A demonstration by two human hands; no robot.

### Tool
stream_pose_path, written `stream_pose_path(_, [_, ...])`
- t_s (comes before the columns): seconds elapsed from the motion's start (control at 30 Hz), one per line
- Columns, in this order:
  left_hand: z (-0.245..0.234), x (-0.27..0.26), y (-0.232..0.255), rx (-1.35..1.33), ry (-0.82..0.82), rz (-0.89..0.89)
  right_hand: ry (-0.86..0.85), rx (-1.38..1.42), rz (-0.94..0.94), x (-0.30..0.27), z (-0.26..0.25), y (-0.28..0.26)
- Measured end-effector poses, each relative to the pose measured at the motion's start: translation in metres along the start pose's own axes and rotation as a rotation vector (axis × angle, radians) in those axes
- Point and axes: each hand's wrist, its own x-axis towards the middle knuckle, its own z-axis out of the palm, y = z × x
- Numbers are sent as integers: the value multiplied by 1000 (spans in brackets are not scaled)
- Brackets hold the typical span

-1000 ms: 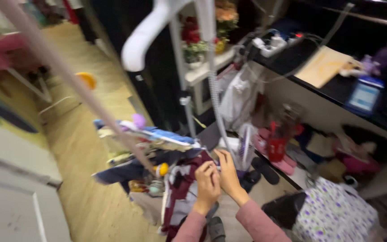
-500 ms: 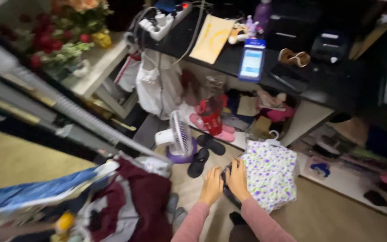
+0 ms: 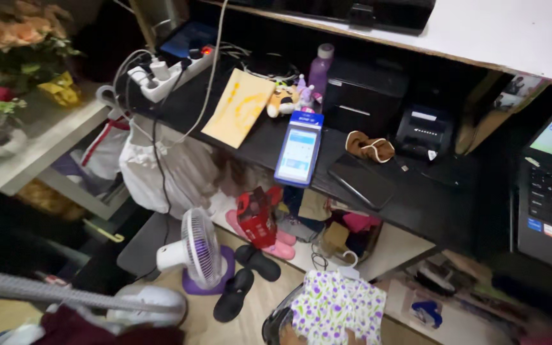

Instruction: The person steams a blue floral shirt hanging on a rack, moving the handheld steamer over the front, sleeves, and back. The person then switches to a white shirt with purple floral patterns and steams its front and sleeves.

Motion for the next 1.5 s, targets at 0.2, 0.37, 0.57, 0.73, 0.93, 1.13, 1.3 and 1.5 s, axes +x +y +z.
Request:
stream_pose_path(0.2, [18,17,-1,-86,-28,-67,-92,63,7,13,20,1])
stream_pose_path(0.37, [32,37,-19,-157,8,-76,-156,69,-27,11,26,-7])
stream_pose_path(0.57, [21,38,-38,-195,58,-63,-181,84,-35,-15,-7,-11])
stream_pose_path(0.73, [0,10,-25,-255,101,-43,-170,65,-53,-22,-20,-13])
stream_pose_path(0.93, [-27,17,-59,-355,209,-56,-219,25,-89,-17,-18,-35])
stream_pose_path(1.13, [-61,28,-108,-477,340,-15,-216,4,-123,-21,-31,-80])
stream_pose_path(1.3, [-98,-8,-153,-615,524,123,-12,94,-277,-33,1,-127])
stream_pose_path(1.5, [-196,-103,-196,-786,708,432,-11,594,-815,-40,8,-189])
